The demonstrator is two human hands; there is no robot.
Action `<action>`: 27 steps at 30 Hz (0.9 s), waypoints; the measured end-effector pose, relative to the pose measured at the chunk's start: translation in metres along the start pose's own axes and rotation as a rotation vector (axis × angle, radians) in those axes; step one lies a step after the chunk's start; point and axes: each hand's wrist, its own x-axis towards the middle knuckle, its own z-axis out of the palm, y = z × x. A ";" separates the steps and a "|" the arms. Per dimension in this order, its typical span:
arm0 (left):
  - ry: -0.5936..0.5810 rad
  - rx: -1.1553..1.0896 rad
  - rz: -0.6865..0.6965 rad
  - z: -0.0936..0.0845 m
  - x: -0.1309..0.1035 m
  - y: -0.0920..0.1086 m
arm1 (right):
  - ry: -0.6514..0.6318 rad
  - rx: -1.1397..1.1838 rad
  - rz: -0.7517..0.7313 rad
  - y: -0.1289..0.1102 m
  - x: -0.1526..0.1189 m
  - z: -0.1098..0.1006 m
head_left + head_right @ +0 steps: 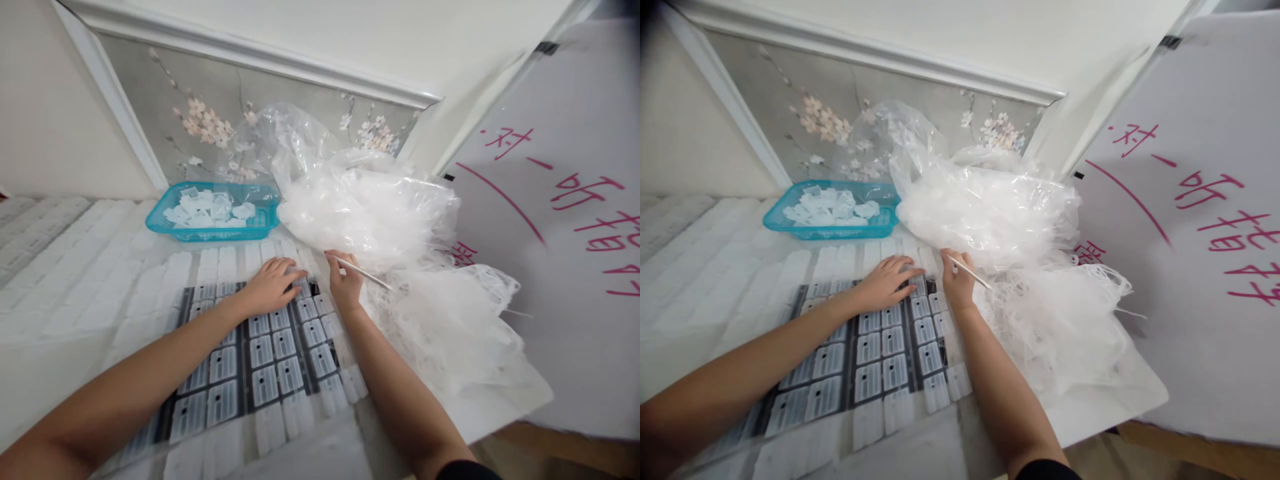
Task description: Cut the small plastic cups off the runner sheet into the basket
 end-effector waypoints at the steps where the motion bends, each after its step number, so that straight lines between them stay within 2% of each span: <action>1: 0.037 -0.021 -0.042 0.002 0.001 -0.003 | -0.006 0.024 -0.003 -0.001 0.000 0.000; 5: 0.209 -0.042 -0.279 0.008 0.006 -0.022 | -0.039 0.183 0.054 -0.003 -0.002 0.003; 11: 0.108 -0.018 -0.347 0.005 0.015 -0.038 | -0.189 0.286 0.143 0.000 -0.001 0.015; 15: 0.113 -0.085 -0.419 -0.002 0.025 -0.039 | -0.272 0.296 0.180 0.001 0.000 0.019; 20: 0.116 -0.126 -0.401 -0.008 0.026 -0.039 | -0.295 0.318 0.185 -0.006 0.008 0.024; 27: 0.172 -0.283 -0.266 -0.007 0.022 -0.045 | -0.365 0.336 0.084 -0.007 0.005 0.034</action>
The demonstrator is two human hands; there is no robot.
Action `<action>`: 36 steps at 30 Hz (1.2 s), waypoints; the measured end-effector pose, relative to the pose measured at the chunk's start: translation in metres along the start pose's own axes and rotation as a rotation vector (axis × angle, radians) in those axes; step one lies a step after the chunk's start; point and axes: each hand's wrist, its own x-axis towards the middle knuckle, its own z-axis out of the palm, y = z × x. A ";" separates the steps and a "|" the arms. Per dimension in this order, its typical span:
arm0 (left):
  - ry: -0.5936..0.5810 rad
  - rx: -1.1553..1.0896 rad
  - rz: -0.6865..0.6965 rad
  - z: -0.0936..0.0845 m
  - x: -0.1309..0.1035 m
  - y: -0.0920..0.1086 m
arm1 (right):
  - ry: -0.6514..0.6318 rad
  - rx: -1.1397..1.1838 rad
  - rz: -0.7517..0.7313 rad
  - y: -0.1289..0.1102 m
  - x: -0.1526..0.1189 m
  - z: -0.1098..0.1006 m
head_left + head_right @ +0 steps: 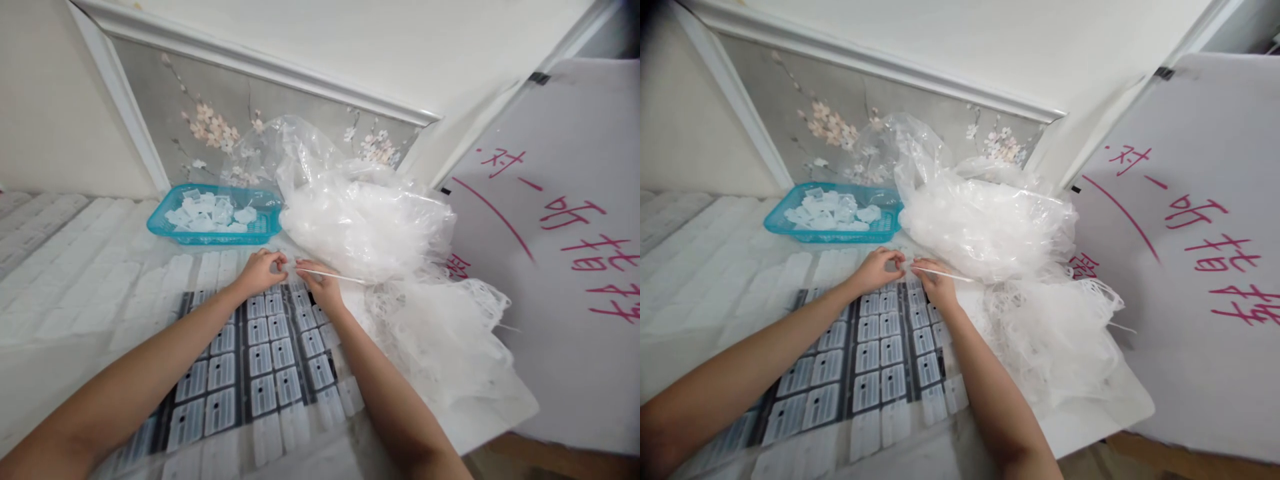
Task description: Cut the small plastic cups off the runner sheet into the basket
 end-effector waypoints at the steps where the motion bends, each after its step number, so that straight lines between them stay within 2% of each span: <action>1: 0.002 -0.010 0.011 0.000 0.000 -0.001 | 0.001 0.007 0.002 0.002 -0.001 0.001; 8: 0.030 -0.038 0.037 -0.001 -0.003 0.001 | 0.004 0.028 0.069 0.007 -0.002 0.002; 18: 0.033 -0.060 0.051 0.000 -0.002 -0.001 | 0.007 0.041 0.067 0.009 -0.002 0.003; 21: 0.021 -0.049 0.050 0.001 -0.002 0.001 | -0.009 -0.055 -0.019 0.010 -0.001 0.002; 24: -0.046 -0.011 0.075 0.002 -0.005 0.009 | -0.122 -0.230 -0.111 0.010 0.001 0.000; 27: -0.099 -0.001 0.093 0.004 -0.008 0.018 | -0.192 -0.346 -0.118 0.010 0.003 -0.002; 30: 0.006 0.008 0.000 0.007 -0.009 0.018 | -0.150 -0.365 -0.108 0.013 0.004 -0.002; 33: 0.130 0.152 -0.101 0.011 -0.009 0.012 | -0.139 -0.351 -0.098 0.016 0.004 -0.001; 36: 0.118 0.272 -0.098 0.014 -0.010 0.006 | -0.118 -0.328 -0.074 0.018 0.005 0.001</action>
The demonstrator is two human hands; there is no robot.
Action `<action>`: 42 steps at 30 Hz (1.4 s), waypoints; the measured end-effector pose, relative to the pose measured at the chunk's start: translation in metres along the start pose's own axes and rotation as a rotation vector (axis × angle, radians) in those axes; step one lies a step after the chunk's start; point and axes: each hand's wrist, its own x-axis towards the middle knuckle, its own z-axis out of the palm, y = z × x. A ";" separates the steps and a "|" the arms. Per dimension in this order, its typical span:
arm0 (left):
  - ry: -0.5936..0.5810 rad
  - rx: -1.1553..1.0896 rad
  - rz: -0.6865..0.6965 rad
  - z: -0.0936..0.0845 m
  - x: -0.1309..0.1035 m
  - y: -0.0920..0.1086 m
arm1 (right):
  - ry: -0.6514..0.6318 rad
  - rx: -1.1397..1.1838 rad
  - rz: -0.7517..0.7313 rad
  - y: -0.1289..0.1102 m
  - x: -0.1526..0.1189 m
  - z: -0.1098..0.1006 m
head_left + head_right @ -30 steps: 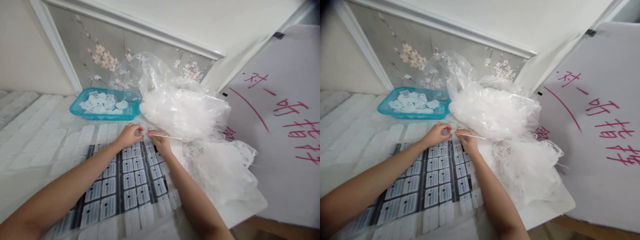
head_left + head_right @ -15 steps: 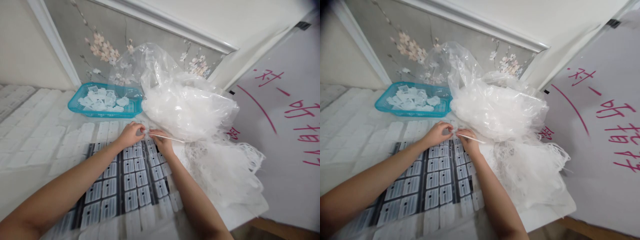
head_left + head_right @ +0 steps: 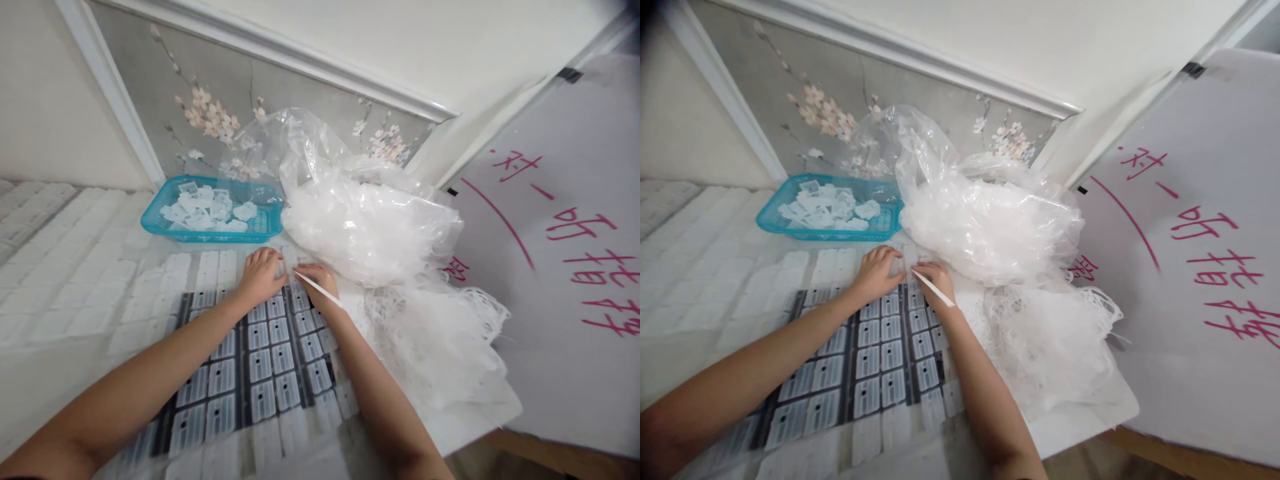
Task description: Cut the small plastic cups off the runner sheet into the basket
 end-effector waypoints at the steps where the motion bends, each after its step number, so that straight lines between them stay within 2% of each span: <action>1: -0.017 0.019 0.020 0.001 -0.001 -0.001 | 0.012 0.012 0.008 0.000 0.000 0.000; 7: -0.090 0.037 0.059 0.003 -0.001 -0.005 | 0.013 0.051 0.052 0.001 0.002 0.001; 23: -0.107 -0.052 0.061 0.000 0.002 -0.010 | -0.029 -0.071 0.010 0.000 0.012 0.001; 29: -0.125 -0.020 0.084 -0.003 0.002 -0.012 | -0.092 -0.192 -0.085 -0.005 0.027 0.002; 35: -0.124 0.005 0.100 -0.004 0.000 -0.011 | -0.197 -0.249 -0.226 -0.008 0.027 -0.007; 42: -0.121 0.036 0.099 -0.008 -0.014 0.001 | -0.166 -0.249 -0.271 -0.005 0.036 -0.009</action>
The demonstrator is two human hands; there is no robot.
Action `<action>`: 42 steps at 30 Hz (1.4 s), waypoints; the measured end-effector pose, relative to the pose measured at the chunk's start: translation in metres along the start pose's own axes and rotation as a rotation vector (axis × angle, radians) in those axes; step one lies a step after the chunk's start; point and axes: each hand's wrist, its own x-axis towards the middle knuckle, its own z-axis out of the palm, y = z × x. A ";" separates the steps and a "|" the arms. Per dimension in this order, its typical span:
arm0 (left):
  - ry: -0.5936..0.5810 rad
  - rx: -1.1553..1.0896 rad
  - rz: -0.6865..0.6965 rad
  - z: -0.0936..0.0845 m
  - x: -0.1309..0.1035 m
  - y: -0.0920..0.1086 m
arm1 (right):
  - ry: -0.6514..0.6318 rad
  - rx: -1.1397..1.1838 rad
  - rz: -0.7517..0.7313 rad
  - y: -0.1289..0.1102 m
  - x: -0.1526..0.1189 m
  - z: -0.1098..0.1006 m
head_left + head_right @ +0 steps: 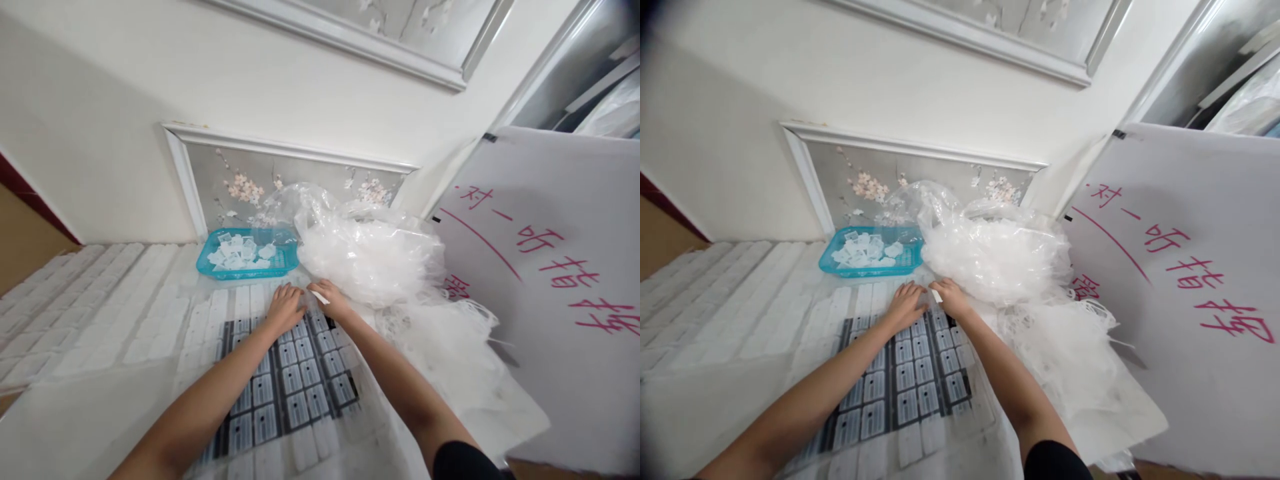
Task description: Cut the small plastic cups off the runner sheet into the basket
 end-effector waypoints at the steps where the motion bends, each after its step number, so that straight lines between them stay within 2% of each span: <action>1: 0.001 0.005 -0.003 0.000 -0.002 0.003 | 0.020 0.001 0.005 0.000 0.001 0.000; 8: 0.012 0.039 -0.030 0.000 -0.018 0.017 | 0.136 -0.003 0.019 -0.013 0.002 -0.005; 11: 0.006 0.051 -0.040 0.002 -0.025 0.021 | 0.210 -0.014 0.051 -0.024 0.013 -0.024; 15: 0.003 0.071 -0.081 0.003 -0.036 0.026 | 0.265 -0.016 0.082 -0.047 0.030 -0.062; 18: 0.006 0.104 -0.089 0.003 -0.047 0.031 | 0.335 0.061 0.140 -0.061 0.025 -0.083; 20: 0.005 0.123 -0.082 0.001 -0.055 0.035 | 0.352 0.141 0.208 -0.065 0.012 -0.087; 23: -0.006 0.140 -0.051 -0.007 -0.062 0.038 | 0.335 0.268 0.325 -0.058 -0.015 -0.077; 25: -0.044 0.125 -0.037 -0.015 -0.057 0.036 | 0.348 0.344 0.388 -0.049 -0.031 -0.063; 29: -0.112 0.006 -0.098 -0.036 -0.019 0.022 | 0.411 0.403 0.463 -0.036 -0.046 -0.033; 31: -0.081 -0.010 -0.131 -0.041 0.003 0.011 | 0.523 0.382 0.506 -0.034 -0.049 -0.022; 34: -0.041 0.001 -0.150 -0.036 0.023 -0.001 | 0.648 0.317 0.473 -0.034 -0.053 -0.014; 37: -0.027 -0.030 -0.151 -0.022 0.026 -0.007 | 0.628 0.290 0.405 -0.032 -0.058 -0.014; 42: -0.007 -0.116 -0.192 -0.002 0.025 -0.011 | 0.595 0.270 0.464 -0.030 -0.060 -0.010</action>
